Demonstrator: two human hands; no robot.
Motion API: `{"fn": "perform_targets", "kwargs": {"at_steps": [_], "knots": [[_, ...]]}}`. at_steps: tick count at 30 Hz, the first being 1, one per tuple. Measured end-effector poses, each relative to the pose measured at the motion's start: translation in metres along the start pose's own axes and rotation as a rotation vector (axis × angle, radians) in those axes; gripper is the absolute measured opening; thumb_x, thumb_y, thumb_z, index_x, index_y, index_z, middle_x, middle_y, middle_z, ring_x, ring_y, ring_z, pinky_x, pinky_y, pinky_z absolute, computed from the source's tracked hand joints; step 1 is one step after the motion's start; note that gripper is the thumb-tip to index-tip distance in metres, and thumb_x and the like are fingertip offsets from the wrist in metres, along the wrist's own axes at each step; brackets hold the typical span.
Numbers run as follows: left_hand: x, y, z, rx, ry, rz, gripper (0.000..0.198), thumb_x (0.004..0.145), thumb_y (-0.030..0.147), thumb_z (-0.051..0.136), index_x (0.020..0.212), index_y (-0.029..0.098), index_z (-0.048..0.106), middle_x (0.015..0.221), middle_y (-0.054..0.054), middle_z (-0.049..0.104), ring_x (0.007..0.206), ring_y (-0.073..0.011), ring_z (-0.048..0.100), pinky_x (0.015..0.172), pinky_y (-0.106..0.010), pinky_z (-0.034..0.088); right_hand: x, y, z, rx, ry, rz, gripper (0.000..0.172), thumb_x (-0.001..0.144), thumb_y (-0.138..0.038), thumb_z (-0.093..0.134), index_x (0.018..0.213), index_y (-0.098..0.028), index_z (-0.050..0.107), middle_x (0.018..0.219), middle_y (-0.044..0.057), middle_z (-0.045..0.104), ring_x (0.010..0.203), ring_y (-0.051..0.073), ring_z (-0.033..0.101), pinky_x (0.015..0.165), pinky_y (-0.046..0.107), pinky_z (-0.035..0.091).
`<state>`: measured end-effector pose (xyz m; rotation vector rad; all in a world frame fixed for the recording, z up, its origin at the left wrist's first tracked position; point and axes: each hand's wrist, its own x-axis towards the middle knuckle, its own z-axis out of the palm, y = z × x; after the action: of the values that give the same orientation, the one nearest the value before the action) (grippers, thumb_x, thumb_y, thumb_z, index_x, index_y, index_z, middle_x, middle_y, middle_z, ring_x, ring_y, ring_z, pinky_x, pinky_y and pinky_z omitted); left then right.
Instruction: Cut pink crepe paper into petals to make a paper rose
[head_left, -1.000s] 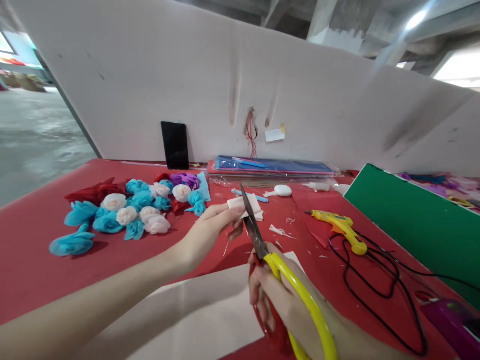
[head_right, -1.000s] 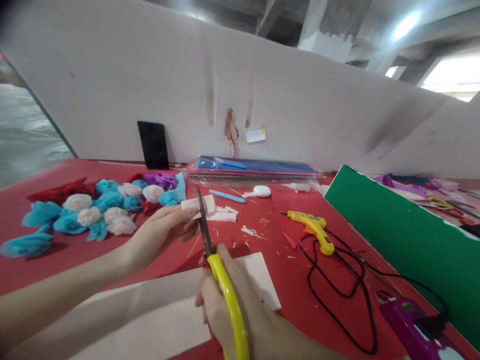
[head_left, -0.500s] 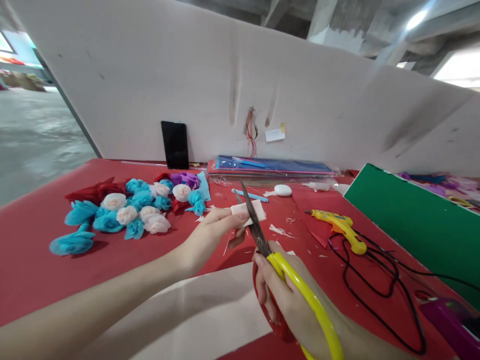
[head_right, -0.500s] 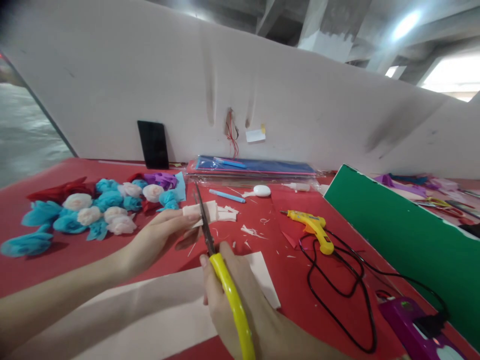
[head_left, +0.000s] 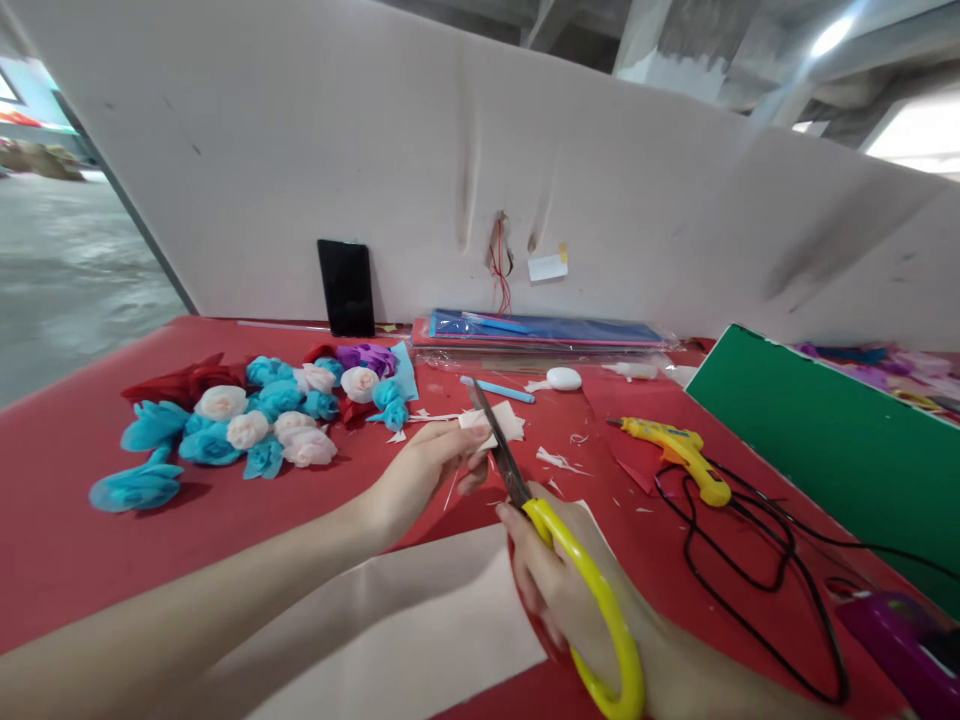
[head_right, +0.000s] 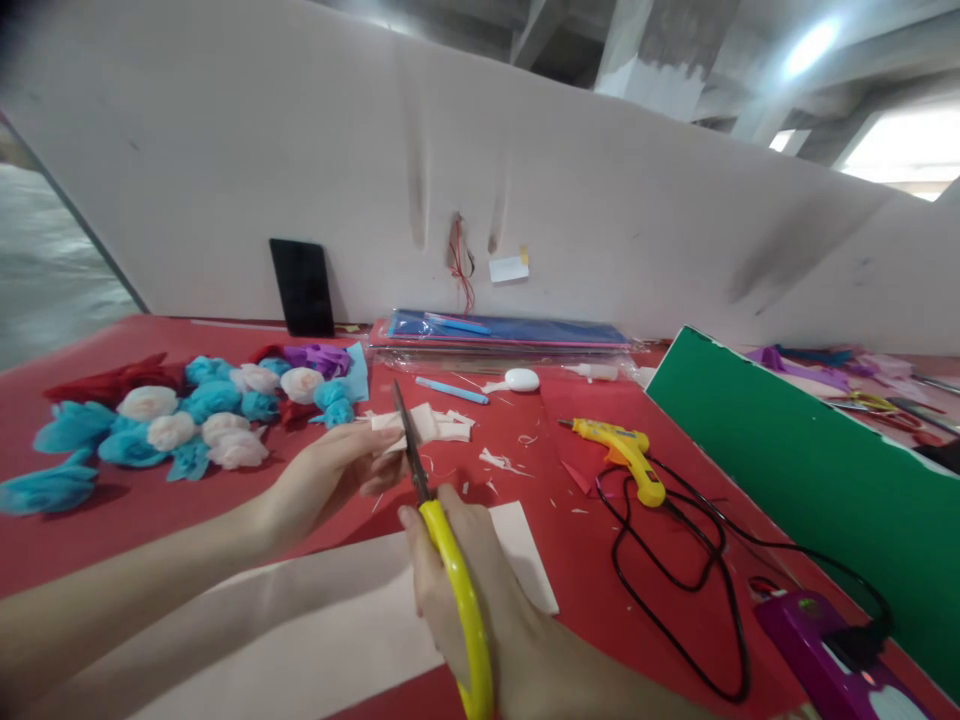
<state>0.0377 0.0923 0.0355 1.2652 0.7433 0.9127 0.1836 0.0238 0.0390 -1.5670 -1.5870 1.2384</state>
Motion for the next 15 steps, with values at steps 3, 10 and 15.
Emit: {"fn": "perform_targets", "kwargs": {"at_steps": [3, 10, 15], "knots": [[-0.001, 0.001, 0.000, 0.020, -0.019, 0.007, 0.037, 0.085, 0.029, 0.042, 0.050, 0.018, 0.040, 0.047, 0.003, 0.040, 0.048, -0.0110, 0.037, 0.057, -0.028, 0.031, 0.001, 0.001, 0.000, 0.051, 0.017, 0.024, 0.050, 0.090, -0.047, 0.039, 0.049, -0.018, 0.036, 0.028, -0.008, 0.026, 0.024, 0.003, 0.027, 0.029, 0.013, 0.021], [-0.012, 0.017, -0.001, 0.099, -0.124, 0.107, 0.038, 0.087, 0.032, 0.045, 0.053, 0.017, 0.048, 0.053, 0.001, 0.047, 0.055, -0.0127, 0.044, 0.062, -0.028, 0.034, 0.011, -0.002, -0.010, 0.269, -0.122, 0.001, 0.041, 0.086, -0.042, 0.036, 0.059, -0.014, 0.049, 0.049, 0.000, 0.051, 0.040, 0.008, 0.051, 0.041, 0.018, 0.041], [-0.020, 0.025, 0.003, 0.067, -0.255, 0.159, 0.030, 0.090, 0.031, 0.043, 0.075, 0.016, 0.064, 0.065, -0.002, 0.060, 0.064, -0.0152, 0.053, 0.064, -0.027, 0.039, 0.014, -0.008, -0.021, 0.286, -0.095, -0.121, 0.018, 0.080, -0.035, 0.048, 0.077, -0.018, 0.047, 0.061, -0.002, 0.052, 0.049, 0.008, 0.048, 0.054, 0.022, 0.046]]}}
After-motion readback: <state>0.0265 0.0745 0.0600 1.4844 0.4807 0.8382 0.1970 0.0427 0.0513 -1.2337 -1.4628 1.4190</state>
